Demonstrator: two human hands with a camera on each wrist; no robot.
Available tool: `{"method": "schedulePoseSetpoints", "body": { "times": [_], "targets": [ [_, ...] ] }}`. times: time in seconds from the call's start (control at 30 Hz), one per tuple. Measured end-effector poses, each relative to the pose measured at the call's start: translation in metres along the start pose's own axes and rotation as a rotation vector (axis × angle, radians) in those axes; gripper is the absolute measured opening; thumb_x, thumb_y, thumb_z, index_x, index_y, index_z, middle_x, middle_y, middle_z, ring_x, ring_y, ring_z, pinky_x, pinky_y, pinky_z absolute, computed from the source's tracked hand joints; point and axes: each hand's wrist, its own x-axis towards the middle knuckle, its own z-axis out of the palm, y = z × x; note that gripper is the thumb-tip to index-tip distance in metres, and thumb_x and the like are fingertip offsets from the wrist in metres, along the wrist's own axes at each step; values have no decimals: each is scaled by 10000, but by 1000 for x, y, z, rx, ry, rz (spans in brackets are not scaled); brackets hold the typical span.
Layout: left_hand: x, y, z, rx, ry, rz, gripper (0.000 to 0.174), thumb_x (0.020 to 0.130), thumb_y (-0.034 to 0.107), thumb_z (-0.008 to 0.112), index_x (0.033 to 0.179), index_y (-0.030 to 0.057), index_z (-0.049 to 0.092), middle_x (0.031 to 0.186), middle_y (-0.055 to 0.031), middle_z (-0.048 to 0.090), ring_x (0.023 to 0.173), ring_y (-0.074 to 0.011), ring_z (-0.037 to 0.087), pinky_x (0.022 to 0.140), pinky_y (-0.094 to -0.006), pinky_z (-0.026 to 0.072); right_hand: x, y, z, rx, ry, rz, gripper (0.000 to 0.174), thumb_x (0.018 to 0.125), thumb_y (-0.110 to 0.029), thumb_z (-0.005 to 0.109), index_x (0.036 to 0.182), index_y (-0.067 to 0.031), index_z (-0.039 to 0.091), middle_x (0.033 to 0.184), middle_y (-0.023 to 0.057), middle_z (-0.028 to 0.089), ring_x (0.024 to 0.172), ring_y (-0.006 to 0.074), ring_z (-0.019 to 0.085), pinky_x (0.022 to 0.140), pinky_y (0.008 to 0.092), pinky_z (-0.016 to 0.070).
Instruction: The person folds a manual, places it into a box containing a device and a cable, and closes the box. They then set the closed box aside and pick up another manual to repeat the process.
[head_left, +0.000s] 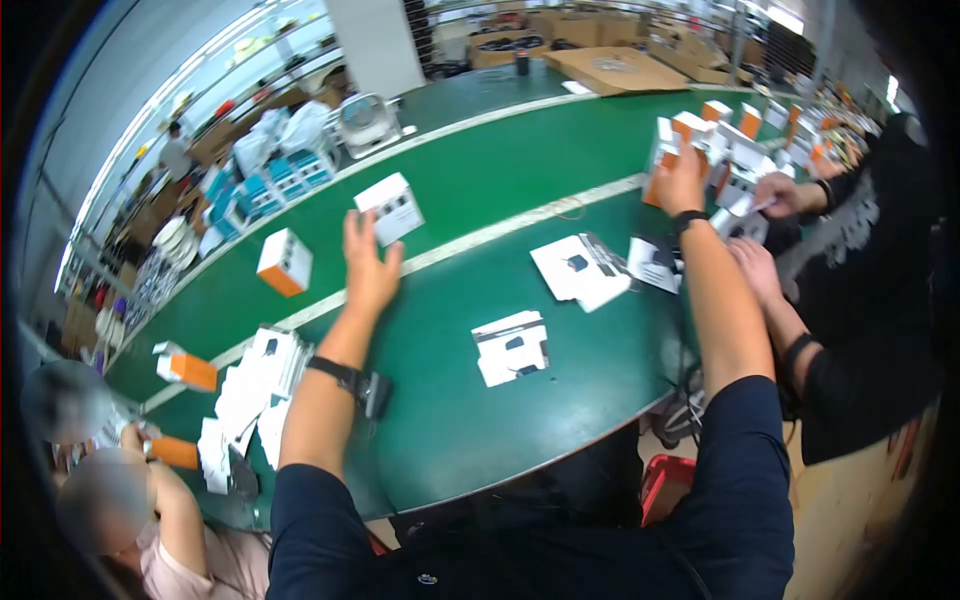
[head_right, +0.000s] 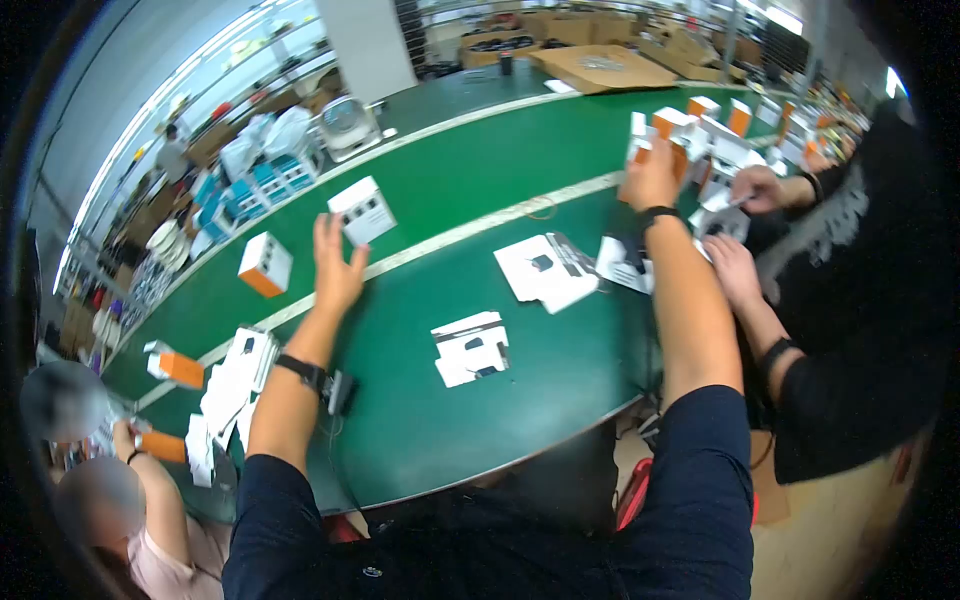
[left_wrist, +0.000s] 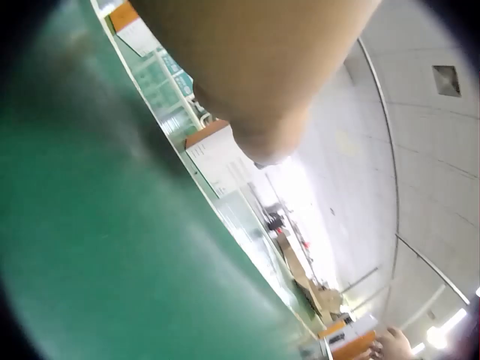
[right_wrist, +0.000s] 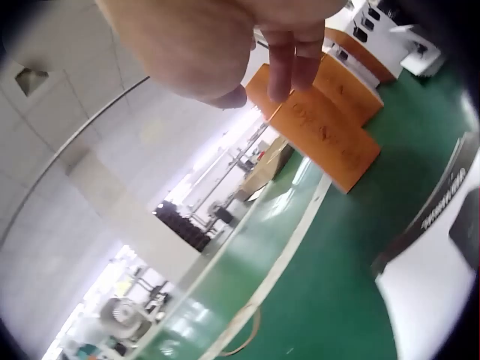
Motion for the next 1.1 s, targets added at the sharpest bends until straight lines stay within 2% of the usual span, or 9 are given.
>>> {"method": "schedulePoseSetpoints", "body": {
  "times": [0.07, 0.13, 0.23, 0.43, 0.57, 0.77, 0.8, 0.9, 1.1],
  "targets": [
    [-36, 40, -32, -86, -117, 66, 764, 925, 164, 745, 1607, 112, 405, 1667, -294, 266, 1521, -488, 332, 1231, -517, 337, 17, -15, -28, -31, -341, 245, 632, 897, -104, 676, 1491, 12, 496, 1364, 291, 643, 1293, 427, 619, 1093, 481, 496],
    [-76, 73, -70, -142, -271, 71, 719, 930, 172, 744, 1583, 111, 447, 1672, -274, 269, 1516, -475, 346, 1211, -517, 367, 19, -8, -30, -181, -365, 261, 524, 939, -169, 691, 1437, -68, 565, 1343, 245, 674, 1264, 418, 638, 1062, 497, 510],
    [-119, 96, -111, -299, -423, 55, 620, 936, 151, 733, 1516, 83, 526, 1680, -249, 287, 1539, -421, 349, 1229, -506, 331, 22, 2, -25, -190, -326, 144, 287, 985, -283, 666, 1183, -76, 690, 1141, 214, 745, 1076, 419, 707, 901, 509, 556],
    [-135, 126, -141, -352, -324, 56, 493, 944, 77, 692, 1426, 43, 596, 1520, -225, 534, 1405, -364, 531, 1123, -452, 461, 8, -62, -52, 38, -12, 73, 259, 1007, -320, 658, 1119, -93, 714, 1042, 186, 756, 973, 424, 713, 818, 495, 554],
    [-124, 160, -130, -564, -244, 20, 455, 947, 28, 674, 1396, 8, 609, 1378, -183, 648, 1041, -231, 684, 830, -320, 556, -22, -156, -95, 408, 32, -1, 245, 979, -289, 737, 1050, -54, 733, 909, 94, 751, 741, 230, 716, 685, 356, 548],
    [-105, 201, -111, -375, -177, -106, 913, 817, 174, 879, 1587, 11, 416, 1416, -201, 603, 900, -265, 678, 821, -355, 571, -123, -300, -150, 720, -155, -107, 105, 948, -134, 757, 986, -46, 714, 898, 59, 718, 631, 149, 643, 593, 284, 512],
    [-108, 194, -104, -287, -110, -19, 1017, 786, 206, 900, 1620, 14, 349, 1432, -209, 585, 891, -294, 678, 814, -380, 575, -141, -313, -150, 765, -201, -152, 112, 976, -107, 756, 1009, -17, 699, 861, -7, 684, 639, 38, 595, 550, 210, 448],
    [-124, 179, -114, 47, 51, 119, 1029, 753, 259, 917, 1592, -2, 381, 1376, -219, 616, 968, -354, 701, 808, -442, 580, -190, -357, -165, 861, -306, -228, 79, 949, -59, 746, 997, -24, 693, 901, 67, 678, 622, 112, 623, 551, 246, 494],
    [-180, 134, -140, -24, -109, -402, 681, 775, 287, 907, 1300, 26, 560, 975, -120, 731, 839, -310, 695, 748, -430, 559, -234, -382, -180, 918, -450, -484, 142, 878, -76, 779, 1007, -58, 723, 1011, 93, 708, 792, 260, 720, 671, 344, 584]
  ]
}}
